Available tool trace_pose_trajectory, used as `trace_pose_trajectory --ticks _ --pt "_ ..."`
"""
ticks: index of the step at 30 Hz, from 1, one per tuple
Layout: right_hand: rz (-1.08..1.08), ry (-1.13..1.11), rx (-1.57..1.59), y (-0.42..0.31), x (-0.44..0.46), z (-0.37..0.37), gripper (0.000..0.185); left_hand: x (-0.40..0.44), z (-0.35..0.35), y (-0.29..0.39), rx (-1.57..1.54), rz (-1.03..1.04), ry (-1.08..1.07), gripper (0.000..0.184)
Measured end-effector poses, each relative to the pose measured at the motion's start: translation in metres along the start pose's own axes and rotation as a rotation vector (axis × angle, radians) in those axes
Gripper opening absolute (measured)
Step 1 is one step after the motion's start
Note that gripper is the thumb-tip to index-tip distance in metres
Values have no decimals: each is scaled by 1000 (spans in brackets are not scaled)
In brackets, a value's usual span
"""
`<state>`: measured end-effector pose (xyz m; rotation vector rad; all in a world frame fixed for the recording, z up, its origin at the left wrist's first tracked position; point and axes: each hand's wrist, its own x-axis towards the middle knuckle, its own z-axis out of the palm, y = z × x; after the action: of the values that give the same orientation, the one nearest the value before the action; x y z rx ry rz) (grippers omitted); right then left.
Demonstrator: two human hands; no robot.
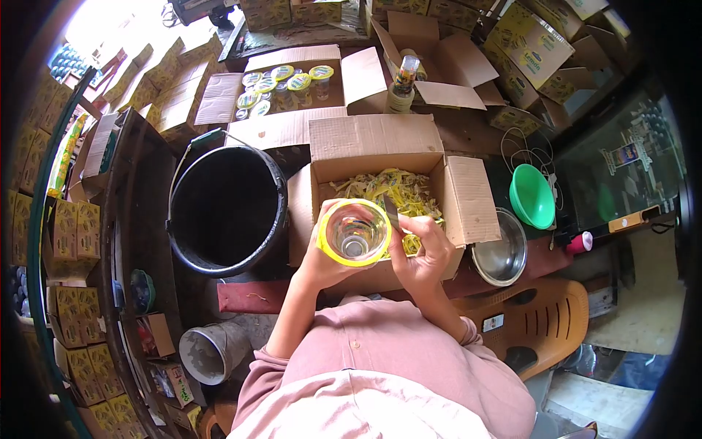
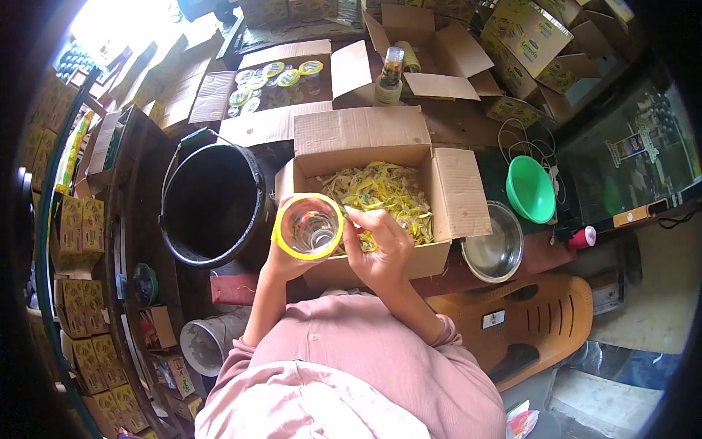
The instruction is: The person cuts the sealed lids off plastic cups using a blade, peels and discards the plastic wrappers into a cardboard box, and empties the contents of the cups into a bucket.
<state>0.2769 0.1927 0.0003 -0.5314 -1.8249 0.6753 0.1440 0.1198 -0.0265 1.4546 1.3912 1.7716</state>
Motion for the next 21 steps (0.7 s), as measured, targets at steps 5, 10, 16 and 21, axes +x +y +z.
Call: trace_pose_trajectory --ticks 5,10,16,21 --pt "-41 -7 -52 0 -2 -2 23 2 -4 5 49 5 -62 58" --pt "-94 -8 -144 0 -2 -3 24 1 -4 6 183 28 -124 60" --pt "78 -36 88 8 3 -4 20 -2 -3 -1 11 -22 -98 64" --pt "96 23 61 5 -1 -3 16 -1 -1 -13 -189 -80 -40 73"
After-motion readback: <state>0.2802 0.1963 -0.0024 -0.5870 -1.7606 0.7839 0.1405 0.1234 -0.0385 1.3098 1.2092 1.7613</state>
